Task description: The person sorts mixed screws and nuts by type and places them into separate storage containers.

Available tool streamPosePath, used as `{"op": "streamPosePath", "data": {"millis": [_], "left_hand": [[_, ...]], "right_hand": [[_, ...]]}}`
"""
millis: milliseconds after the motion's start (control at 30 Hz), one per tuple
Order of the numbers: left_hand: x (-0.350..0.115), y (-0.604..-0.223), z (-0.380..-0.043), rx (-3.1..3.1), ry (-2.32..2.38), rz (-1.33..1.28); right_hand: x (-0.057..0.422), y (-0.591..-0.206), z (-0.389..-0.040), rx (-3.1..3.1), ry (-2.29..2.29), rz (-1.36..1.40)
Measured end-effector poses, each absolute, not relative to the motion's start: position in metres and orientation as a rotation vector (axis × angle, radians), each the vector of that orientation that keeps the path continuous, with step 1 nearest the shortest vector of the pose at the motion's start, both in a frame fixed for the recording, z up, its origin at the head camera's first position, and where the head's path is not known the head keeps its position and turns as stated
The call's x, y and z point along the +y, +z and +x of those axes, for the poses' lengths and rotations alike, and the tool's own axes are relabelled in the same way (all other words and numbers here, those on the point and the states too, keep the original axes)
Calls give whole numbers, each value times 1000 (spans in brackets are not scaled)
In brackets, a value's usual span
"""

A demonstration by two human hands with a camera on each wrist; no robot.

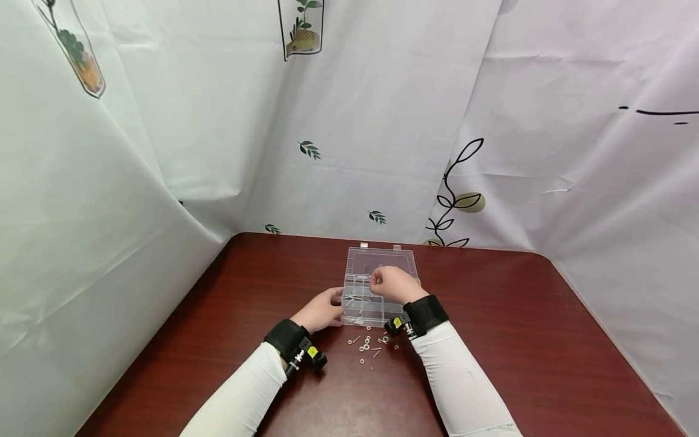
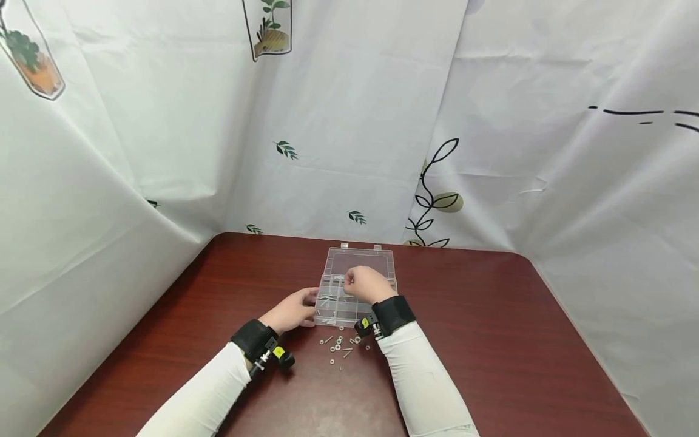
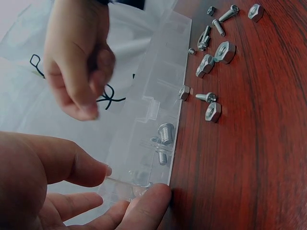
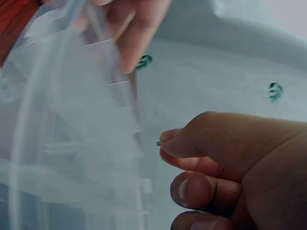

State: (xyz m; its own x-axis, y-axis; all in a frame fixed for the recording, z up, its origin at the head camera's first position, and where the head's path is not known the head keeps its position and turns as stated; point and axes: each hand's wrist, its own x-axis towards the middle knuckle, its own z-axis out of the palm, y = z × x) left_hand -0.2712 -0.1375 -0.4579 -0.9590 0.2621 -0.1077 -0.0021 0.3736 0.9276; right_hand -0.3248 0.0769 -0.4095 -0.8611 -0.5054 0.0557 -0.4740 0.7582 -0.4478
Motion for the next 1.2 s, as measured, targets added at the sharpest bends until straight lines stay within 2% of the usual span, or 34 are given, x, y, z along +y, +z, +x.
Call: {"op": "streamPosePath", "data": {"millis": [600,1200], "left_hand": [[-136,-460,-272,2410,1610,219],[-136,-460,-271,2410,1617,227]], "right_hand": [[82,-424,-330,2905,-681,-745],[83,-411,-309,2953,-575,-805]]}}
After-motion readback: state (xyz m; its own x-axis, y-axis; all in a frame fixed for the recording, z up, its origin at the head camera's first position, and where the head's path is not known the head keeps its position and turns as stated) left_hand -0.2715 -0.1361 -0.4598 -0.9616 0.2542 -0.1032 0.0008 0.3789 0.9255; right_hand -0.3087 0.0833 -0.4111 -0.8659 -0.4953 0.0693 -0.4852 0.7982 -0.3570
